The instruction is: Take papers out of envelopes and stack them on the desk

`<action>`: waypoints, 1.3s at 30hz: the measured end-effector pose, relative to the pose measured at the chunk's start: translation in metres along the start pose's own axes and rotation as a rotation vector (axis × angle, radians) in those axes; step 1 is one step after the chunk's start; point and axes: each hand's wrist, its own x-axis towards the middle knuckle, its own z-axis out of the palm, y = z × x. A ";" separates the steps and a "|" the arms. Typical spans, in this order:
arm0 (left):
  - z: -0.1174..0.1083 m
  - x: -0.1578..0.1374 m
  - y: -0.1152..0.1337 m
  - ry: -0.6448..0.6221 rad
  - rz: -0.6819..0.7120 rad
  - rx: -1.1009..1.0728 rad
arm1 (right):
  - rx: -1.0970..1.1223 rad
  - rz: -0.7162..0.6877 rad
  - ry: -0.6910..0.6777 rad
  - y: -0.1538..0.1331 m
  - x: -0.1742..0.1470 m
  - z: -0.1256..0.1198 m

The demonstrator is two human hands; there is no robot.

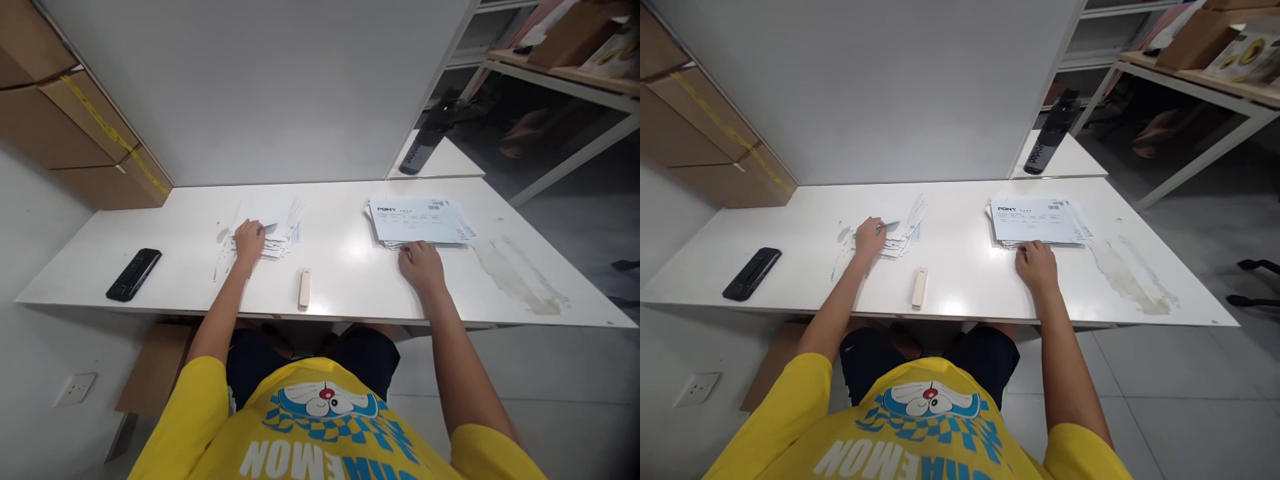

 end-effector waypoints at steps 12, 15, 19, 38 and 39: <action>-0.004 0.010 0.033 -0.267 0.152 0.069 | -0.012 0.007 0.003 -0.001 0.001 0.000; -0.007 0.012 0.036 -0.292 0.148 0.099 | -0.015 0.009 0.003 -0.001 0.001 0.000; -0.015 0.012 0.040 -0.336 0.085 0.043 | -0.007 0.009 0.008 -0.002 0.001 -0.001; -0.032 0.008 0.050 -0.412 0.063 0.036 | 0.020 0.036 -0.002 -0.002 0.001 -0.002; -0.033 0.008 0.049 -0.402 0.068 0.016 | 0.016 0.036 -0.004 -0.002 0.001 -0.002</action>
